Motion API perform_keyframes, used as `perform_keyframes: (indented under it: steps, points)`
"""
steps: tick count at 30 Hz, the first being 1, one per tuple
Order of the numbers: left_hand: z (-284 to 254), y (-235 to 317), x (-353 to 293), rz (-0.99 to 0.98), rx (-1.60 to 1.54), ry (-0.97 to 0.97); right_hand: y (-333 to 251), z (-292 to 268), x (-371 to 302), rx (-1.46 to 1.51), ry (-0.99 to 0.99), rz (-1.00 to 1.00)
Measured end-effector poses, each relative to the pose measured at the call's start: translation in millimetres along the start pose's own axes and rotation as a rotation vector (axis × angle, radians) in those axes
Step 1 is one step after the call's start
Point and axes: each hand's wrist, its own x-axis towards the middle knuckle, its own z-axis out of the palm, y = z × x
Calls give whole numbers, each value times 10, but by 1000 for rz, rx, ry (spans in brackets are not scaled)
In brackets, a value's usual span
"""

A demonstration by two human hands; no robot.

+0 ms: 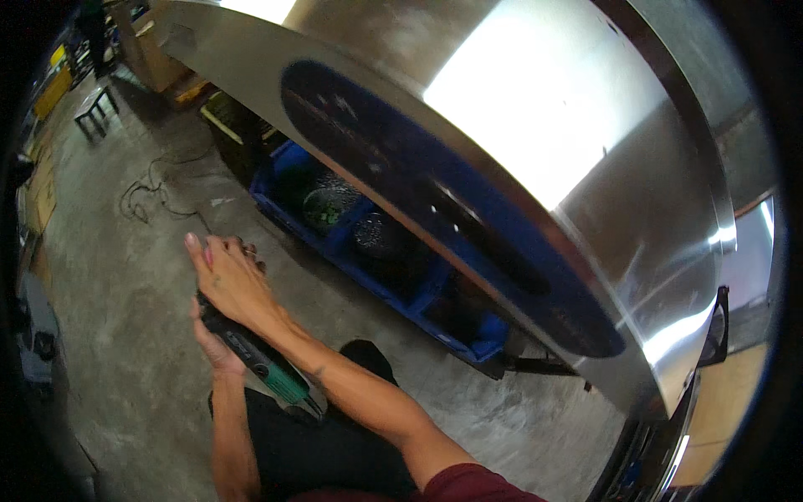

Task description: The person carries a stainless steel range hood to a workbench, then uses an angle grinder with different polishing pads to smooth and polish the metal surface. The person changes pads and continues polishing different areas of the hood.

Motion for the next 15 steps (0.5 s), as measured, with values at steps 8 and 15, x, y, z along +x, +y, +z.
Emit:
perform_keyframes:
  steps: [8, 15]
  points:
    - [-516, -161, 285, 103, -64, -47, 762, 717, 359, 104, 210, -205]
    - [-124, 73, 16, 95, 18, -87, 353, 518, 166, -41, 200, -550]
